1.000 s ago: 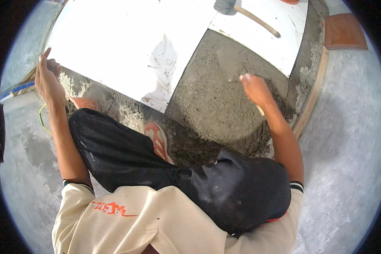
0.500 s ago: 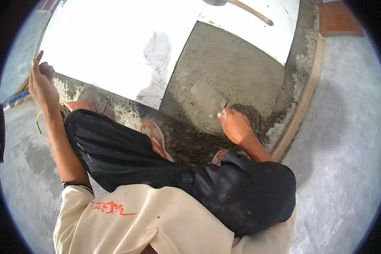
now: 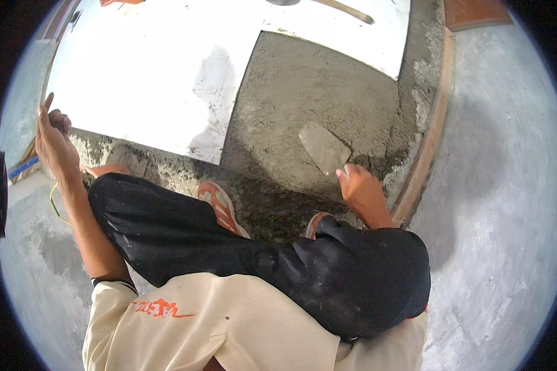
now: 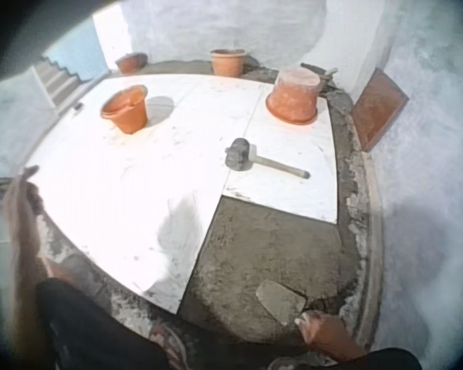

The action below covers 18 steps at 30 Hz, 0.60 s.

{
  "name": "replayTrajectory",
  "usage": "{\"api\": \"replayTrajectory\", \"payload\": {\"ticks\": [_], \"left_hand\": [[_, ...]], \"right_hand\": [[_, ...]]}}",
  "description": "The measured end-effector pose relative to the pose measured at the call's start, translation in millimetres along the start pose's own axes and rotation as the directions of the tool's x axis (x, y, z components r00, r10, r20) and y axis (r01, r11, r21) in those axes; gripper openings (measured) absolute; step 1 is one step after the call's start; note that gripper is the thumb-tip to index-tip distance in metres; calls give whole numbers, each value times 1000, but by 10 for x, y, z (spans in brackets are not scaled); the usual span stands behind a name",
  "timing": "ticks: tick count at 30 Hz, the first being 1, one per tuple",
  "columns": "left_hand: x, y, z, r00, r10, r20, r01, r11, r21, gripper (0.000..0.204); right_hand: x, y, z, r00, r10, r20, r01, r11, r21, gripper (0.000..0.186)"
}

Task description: The person spreads cement on the floor using a trowel and a wooden straightedge, then scoops cement from a bucket and applies it to the back of a tile.

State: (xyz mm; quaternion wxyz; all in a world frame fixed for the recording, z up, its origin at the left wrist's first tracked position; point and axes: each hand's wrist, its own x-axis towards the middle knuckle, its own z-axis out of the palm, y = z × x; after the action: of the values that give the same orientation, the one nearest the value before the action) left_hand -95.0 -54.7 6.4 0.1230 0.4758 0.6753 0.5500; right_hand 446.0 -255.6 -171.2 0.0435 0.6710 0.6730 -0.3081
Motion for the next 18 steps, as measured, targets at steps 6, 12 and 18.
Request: {"api": "replayTrajectory", "payload": {"ticks": [6, 12, 18], "left_hand": [[-21, 27, -12, 1000, -22, 4, 22, 1000, -2, 44], [-45, 65, 71, 999, -12, 36, 11, 1000, 29, 45], [-35, 104, 37, 999, -3, 46, 1, 999, 47, 45]], "right_hand": [[-693, 797, 363, 982, 185, 26, -181, 976, -119, 35], [-657, 631, 535, 966, 235, 106, -256, 930, 265, 39], [-726, 546, 1014, 992, 75, 97, -85, 991, 101, 37]]}}
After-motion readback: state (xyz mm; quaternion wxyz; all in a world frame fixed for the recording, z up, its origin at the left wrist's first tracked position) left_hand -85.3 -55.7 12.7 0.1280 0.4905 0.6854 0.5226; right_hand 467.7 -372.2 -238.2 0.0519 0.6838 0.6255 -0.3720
